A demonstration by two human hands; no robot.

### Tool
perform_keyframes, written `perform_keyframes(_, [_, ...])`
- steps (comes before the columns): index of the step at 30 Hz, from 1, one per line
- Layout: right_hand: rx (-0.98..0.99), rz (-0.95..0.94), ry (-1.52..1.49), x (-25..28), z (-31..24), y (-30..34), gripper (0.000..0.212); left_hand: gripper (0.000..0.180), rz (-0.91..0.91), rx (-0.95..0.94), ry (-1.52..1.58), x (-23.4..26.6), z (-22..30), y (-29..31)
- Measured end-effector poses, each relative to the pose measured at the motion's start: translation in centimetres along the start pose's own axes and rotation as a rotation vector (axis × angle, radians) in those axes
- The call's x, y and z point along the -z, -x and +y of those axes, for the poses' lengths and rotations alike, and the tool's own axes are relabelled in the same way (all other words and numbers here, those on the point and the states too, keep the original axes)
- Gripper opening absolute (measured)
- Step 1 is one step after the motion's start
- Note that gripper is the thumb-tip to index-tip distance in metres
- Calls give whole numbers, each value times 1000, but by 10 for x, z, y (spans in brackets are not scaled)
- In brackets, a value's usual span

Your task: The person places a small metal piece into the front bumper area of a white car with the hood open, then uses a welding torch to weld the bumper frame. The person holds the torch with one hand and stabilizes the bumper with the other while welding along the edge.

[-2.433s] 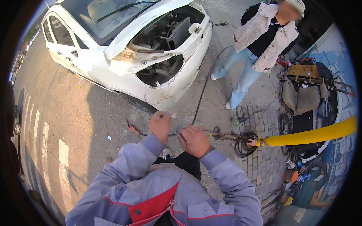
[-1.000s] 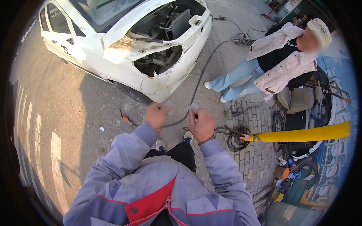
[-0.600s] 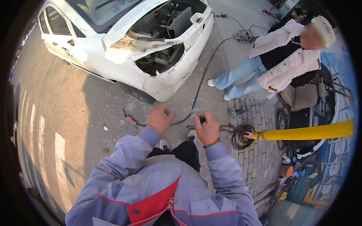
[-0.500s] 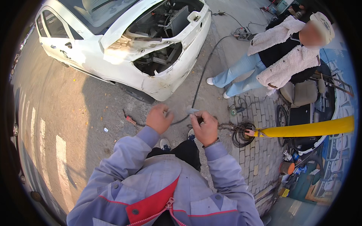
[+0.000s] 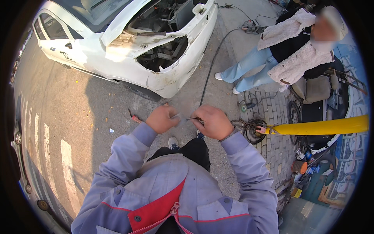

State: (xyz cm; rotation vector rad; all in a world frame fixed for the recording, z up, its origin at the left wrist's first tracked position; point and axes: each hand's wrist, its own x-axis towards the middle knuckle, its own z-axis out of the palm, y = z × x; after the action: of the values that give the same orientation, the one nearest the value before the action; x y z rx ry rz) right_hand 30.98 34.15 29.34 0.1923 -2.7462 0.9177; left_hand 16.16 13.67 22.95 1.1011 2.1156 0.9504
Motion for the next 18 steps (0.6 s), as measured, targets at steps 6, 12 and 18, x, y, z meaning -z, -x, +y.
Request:
perform_keyframes(6, [-9,-50,9,-5,4,1,18,27,-11,-49,27,7,11,7])
perform_keyframes(12, [-53,25,98,-20,17,5,19,25,-220,-5,40,0,5,12])
perform_keyframes(18, [-317,200,8,-4,39,9,20,24,-188,117,82,-18,-5,14])
